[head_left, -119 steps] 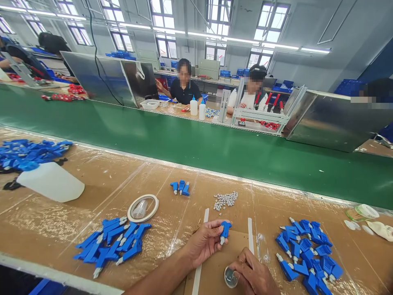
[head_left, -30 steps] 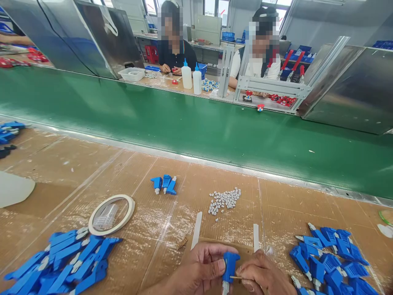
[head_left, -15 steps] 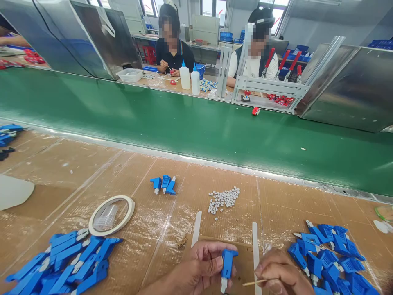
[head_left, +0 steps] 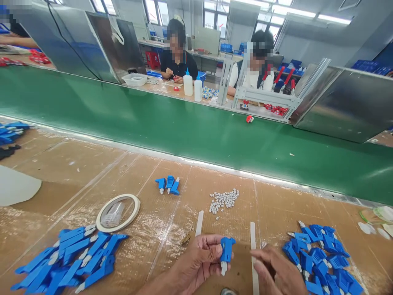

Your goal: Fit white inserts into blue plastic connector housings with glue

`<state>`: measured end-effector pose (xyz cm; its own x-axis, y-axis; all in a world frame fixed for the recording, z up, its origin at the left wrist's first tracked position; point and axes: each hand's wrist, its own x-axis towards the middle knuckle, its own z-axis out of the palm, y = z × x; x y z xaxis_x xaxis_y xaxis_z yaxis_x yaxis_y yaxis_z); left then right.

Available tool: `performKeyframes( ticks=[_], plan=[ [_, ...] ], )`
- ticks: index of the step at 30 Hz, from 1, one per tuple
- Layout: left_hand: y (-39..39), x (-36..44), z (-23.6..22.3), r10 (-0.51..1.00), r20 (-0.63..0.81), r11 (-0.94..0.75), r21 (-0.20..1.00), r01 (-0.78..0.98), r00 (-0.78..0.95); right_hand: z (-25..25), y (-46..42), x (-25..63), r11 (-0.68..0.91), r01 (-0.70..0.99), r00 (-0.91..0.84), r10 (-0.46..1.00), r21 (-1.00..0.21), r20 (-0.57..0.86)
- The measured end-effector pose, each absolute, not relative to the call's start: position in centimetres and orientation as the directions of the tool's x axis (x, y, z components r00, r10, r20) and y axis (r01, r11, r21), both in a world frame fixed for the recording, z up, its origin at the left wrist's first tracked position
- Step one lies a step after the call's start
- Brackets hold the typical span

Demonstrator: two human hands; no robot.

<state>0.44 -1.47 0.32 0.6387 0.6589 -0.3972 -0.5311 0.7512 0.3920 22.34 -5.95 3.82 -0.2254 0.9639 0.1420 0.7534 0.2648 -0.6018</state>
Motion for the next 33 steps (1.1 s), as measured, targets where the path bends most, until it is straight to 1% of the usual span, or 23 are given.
performKeyframes(
  ticks=[2, 5, 7, 12, 19, 23, 26, 27, 28, 29, 30, 31, 32, 33],
  plan=[
    [-1.5, 0.6, -0.3, 0.666, -0.376, 0.745, 0.385, -0.545, 0.644, 4.4, -3.0, 22.6, 0.217, 0.813, -0.194, 0.976, -0.541, 0.099],
    [-1.4, 0.6, -1.4, 0.658, -0.348, 0.751, 0.368, -0.548, 0.668, 4.1, 1.6, 22.3, 0.300, 0.865, -0.275, 0.954, -0.402, 0.121],
    [-1.3, 0.4, -1.9, 0.634, -0.346, 0.770, 0.363, -0.524, 0.692, 3.4, 3.9, 21.9, 0.362, 0.867, -0.341, 0.932, -0.343, 0.122],
    [-1.0, 0.2, -2.0, 0.608, -0.338, 0.787, 0.373, -0.491, 0.718, 2.0, 6.0, 20.8, 0.439, 0.843, -0.441, 0.895, -0.310, 0.066],
    [-1.2, 0.6, -1.8, 0.644, -0.352, 0.762, 0.379, -0.526, 0.680, 2.1, 7.0, 19.8, 0.413, 0.883, -0.433, 0.900, -0.222, -0.049],
    [-1.2, 0.5, -1.5, 0.653, -0.370, 0.756, 0.373, -0.538, 0.661, 2.9, 7.3, 19.5, 0.368, 0.904, -0.397, 0.912, -0.217, -0.103],
    [-1.1, 0.4, -1.3, 0.650, -0.392, 0.760, 0.353, -0.546, 0.651, 3.9, 6.5, 19.9, 0.315, 0.915, -0.352, 0.929, -0.253, -0.114],
    [-1.1, 0.4, -1.2, 0.648, -0.397, 0.761, 0.348, -0.547, 0.649, 4.2, 5.9, 20.1, 0.286, 0.913, -0.333, 0.934, -0.292, -0.127],
    [-1.1, 0.4, -1.1, 0.648, -0.398, 0.761, 0.344, -0.549, 0.649, 4.5, 5.2, 20.4, 0.229, 0.895, -0.309, 0.937, -0.383, -0.161],
    [-1.1, 0.4, -1.0, 0.652, -0.394, 0.759, 0.342, -0.555, 0.648, 4.6, 4.3, 20.6, 0.139, 0.841, -0.287, 0.934, -0.523, -0.214],
    [-1.0, 0.4, -1.0, 0.656, -0.387, 0.755, 0.340, -0.561, 0.648, 4.7, 3.4, 20.7, 0.012, 0.732, -0.271, 0.922, -0.682, -0.275],
    [-1.0, 0.5, -0.9, 0.661, -0.381, 0.750, 0.336, -0.569, 0.646, 4.6, 2.4, 20.8, -0.141, 0.566, -0.263, 0.903, -0.812, -0.340],
    [-1.0, 0.5, -0.8, 0.666, -0.377, 0.746, 0.332, -0.577, 0.643, 4.3, 1.4, 20.8, -0.291, 0.369, -0.259, 0.880, -0.883, -0.398],
    [-1.0, 0.6, -0.7, 0.673, -0.375, 0.740, 0.328, -0.587, 0.638, 4.0, 0.5, 20.6, -0.409, 0.186, -0.258, 0.857, -0.893, -0.446]
  ],
)
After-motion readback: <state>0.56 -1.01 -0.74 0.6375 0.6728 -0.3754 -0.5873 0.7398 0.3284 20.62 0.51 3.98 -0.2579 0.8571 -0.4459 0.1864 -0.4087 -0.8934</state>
